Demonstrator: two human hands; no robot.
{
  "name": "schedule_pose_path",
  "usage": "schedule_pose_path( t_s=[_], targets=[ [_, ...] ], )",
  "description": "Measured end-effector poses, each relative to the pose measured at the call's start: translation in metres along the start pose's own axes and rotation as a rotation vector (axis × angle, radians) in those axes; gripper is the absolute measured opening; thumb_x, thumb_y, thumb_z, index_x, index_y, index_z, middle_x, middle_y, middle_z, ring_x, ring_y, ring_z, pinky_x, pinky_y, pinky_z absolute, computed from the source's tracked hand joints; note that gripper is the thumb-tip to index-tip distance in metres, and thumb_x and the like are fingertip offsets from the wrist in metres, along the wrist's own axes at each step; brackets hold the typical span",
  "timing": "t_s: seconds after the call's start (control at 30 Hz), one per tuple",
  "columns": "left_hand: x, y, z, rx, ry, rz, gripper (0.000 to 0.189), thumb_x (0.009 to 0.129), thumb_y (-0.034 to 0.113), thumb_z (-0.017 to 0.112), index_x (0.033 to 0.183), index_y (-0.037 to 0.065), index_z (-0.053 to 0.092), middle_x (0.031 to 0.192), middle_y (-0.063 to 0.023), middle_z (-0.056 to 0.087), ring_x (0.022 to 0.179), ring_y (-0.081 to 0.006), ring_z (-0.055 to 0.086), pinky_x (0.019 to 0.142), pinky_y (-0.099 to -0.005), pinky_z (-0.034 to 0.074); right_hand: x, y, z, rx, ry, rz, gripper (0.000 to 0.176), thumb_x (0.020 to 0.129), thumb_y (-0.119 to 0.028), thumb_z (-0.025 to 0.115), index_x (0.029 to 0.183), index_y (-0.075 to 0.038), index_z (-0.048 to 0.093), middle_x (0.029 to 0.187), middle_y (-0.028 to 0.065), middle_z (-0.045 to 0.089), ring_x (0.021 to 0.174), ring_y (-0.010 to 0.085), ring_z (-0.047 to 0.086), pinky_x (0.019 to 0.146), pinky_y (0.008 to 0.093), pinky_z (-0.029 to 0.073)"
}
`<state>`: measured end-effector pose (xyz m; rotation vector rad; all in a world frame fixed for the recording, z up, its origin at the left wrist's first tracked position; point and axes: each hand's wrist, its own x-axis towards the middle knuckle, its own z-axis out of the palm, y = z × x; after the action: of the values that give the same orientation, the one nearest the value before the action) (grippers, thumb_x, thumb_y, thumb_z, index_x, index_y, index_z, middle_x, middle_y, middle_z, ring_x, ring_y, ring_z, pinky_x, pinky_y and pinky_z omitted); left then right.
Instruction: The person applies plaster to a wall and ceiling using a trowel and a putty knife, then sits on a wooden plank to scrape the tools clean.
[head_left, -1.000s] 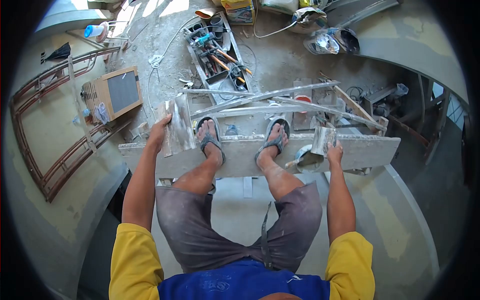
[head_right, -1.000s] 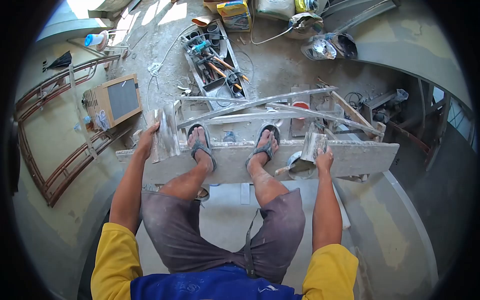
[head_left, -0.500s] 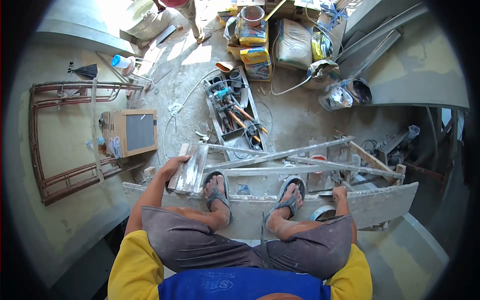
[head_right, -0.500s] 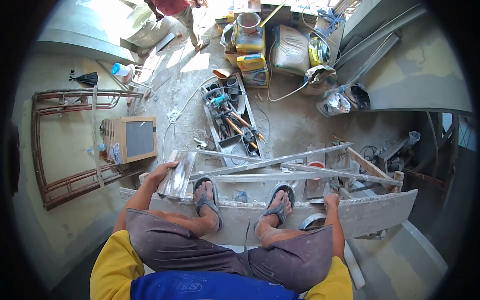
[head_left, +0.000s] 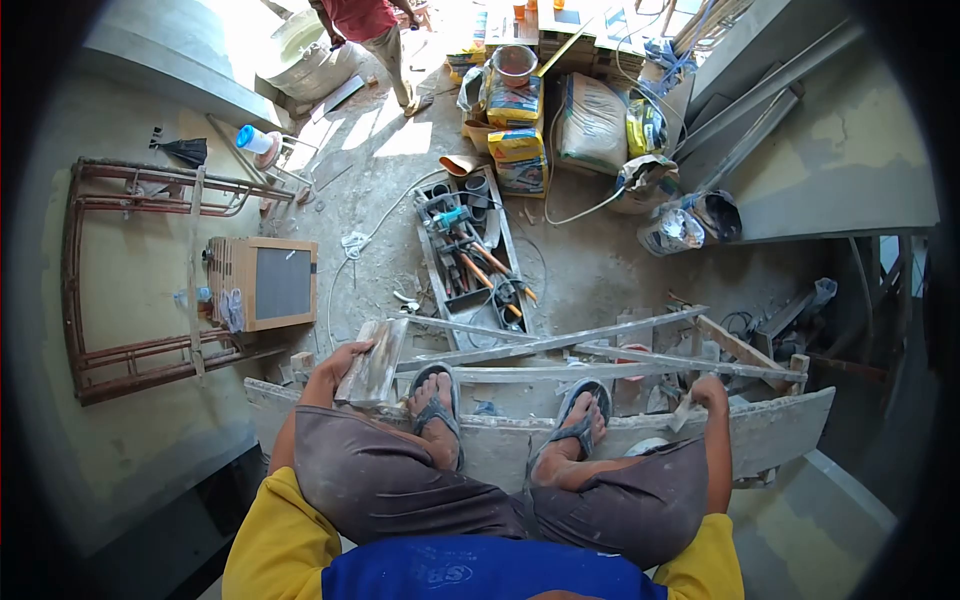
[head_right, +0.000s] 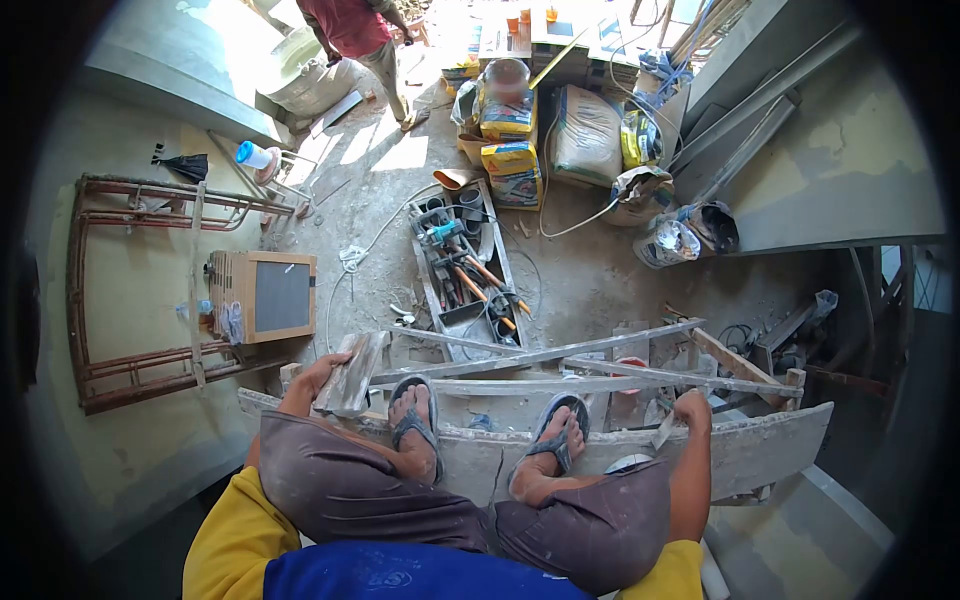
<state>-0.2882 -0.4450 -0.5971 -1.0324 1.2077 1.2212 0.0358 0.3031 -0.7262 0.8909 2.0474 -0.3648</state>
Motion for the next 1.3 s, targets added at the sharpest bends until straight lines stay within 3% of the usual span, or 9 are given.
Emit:
schedule_pose_path(
  t_s=[0.03, 0.13, 0.2, 0.27, 0.6, 0.83, 1.0, 1.17, 1.3],
  targets=[
    [0.001, -0.001, 0.0, 0.017, 0.016, 0.011, 0.039, 0.091, 0.033, 0.051, 0.111, 0.0, 0.06, 0.091, -0.0144, 0.068, 0.071, -0.0251, 0.067, 0.066, -0.0385, 0.056, 0.008, 0.012, 0.011, -0.159, 0.339, -0.331, 0.018, 0.073, -0.007, 0.062, 0.087, 0.004, 0.061, 0.08, 0.0179, 0.063, 0.055, 0.0314, 0.061, 0.05, 0.0464, 0.047],
    [-0.008, -0.001, 0.014, 0.031, 0.002, -0.002, 0.039, 0.09, 0.033, 0.052, 0.111, 0.001, 0.06, 0.091, -0.0138, 0.068, 0.07, -0.0249, 0.067, 0.066, -0.0382, 0.056, -0.019, -0.056, 0.017, 0.33, 0.81, -0.283, 0.033, 0.079, -0.013, 0.062, 0.106, 0.004, 0.053, 0.094, 0.0227, 0.063, 0.057, 0.0313, 0.064, 0.049, 0.0441, 0.049],
    [-0.007, -0.006, 0.021, 0.056, 0.004, 0.01, 0.039, 0.09, 0.034, 0.052, 0.108, 0.002, 0.062, 0.09, -0.0138, 0.068, 0.07, -0.0244, 0.067, 0.066, -0.0368, 0.055, -0.073, -0.134, -0.002, 0.75, 0.429, 0.1, 0.043, 0.08, -0.016, 0.062, 0.115, 0.004, 0.047, 0.094, 0.0238, 0.062, 0.059, 0.0317, 0.065, 0.049, 0.0404, 0.051],
    [-0.003, -0.01, 0.019, 0.107, 0.0, 0.017, 0.04, 0.088, 0.037, 0.053, 0.106, 0.002, 0.063, 0.091, -0.0134, 0.068, 0.071, -0.0243, 0.067, 0.067, -0.0357, 0.054, -0.08, -0.146, 0.013, 0.817, 0.25, 0.09, 0.043, 0.077, -0.014, 0.063, 0.112, 0.005, 0.047, 0.094, 0.0253, 0.062, 0.057, 0.0309, 0.065, 0.048, 0.037, 0.051],
    [0.0, -0.012, -0.058, 0.568, 0.38, 0.042, 0.041, 0.078, 0.031, 0.063, 0.104, -0.001, 0.064, 0.098, -0.0168, 0.065, 0.083, -0.0255, 0.062, 0.079, -0.0376, 0.046, -0.084, -0.126, 0.054, 0.63, 0.098, 0.164, 0.033, 0.074, -0.011, 0.062, 0.1, 0.005, 0.05, 0.097, 0.0283, 0.061, 0.093, 0.0416, 0.06, 0.079, 0.0451, 0.05],
    [0.01, -0.038, -0.084, 0.619, 0.598, 0.259, 0.035, 0.079, 0.028, 0.06, 0.097, -0.002, 0.067, 0.098, -0.0169, 0.066, 0.089, -0.0257, 0.061, 0.084, -0.0361, 0.044, -0.076, -0.12, 0.064, 0.497, 0.148, 0.114, 0.036, 0.074, -0.014, 0.063, 0.102, 0.004, 0.05, 0.097, 0.0286, 0.061, 0.094, 0.044, 0.059, 0.083, 0.0481, 0.046],
    [0.059, -0.055, -0.124, 0.828, 0.549, 0.276, 0.03, 0.084, 0.025, 0.053, 0.098, 0.005, 0.068, 0.103, -0.0178, 0.066, 0.098, -0.0275, 0.061, 0.088, -0.036, 0.043, -0.103, -0.128, 0.061, 0.226, 0.31, -0.134, 0.044, 0.084, -0.026, 0.059, 0.118, -0.001, 0.045, 0.117, 0.0259, 0.054, 0.108, 0.043, 0.052, 0.085, 0.0479, 0.044],
    [0.112, -0.061, -0.207, 0.941, 0.398, 0.39, 0.032, 0.082, 0.017, 0.055, 0.111, 0.012, 0.064, 0.112, -0.0137, 0.064, 0.105, -0.0311, 0.059, 0.089, -0.0372, 0.045, -0.07, -0.108, 0.128, 0.251, 0.501, -0.245, 0.042, 0.079, -0.019, 0.062, 0.113, 0.001, 0.049, 0.105, 0.0258, 0.058, 0.098, 0.0419, 0.056, 0.08, 0.0473, 0.047],
    [0.015, -0.018, -0.14, 1.288, 0.496, 0.295, 0.034, 0.081, 0.013, 0.055, 0.114, 0.016, 0.062, 0.113, -0.0114, 0.063, 0.105, -0.0313, 0.059, 0.087, -0.0388, 0.047, -0.031, -0.104, 0.185, 0.252, 0.682, -0.251, 0.041, 0.074, -0.013, 0.065, 0.109, 0.003, 0.051, 0.096, 0.0258, 0.062, 0.089, 0.0411, 0.06, 0.076, 0.0468, 0.049]
  ],
)
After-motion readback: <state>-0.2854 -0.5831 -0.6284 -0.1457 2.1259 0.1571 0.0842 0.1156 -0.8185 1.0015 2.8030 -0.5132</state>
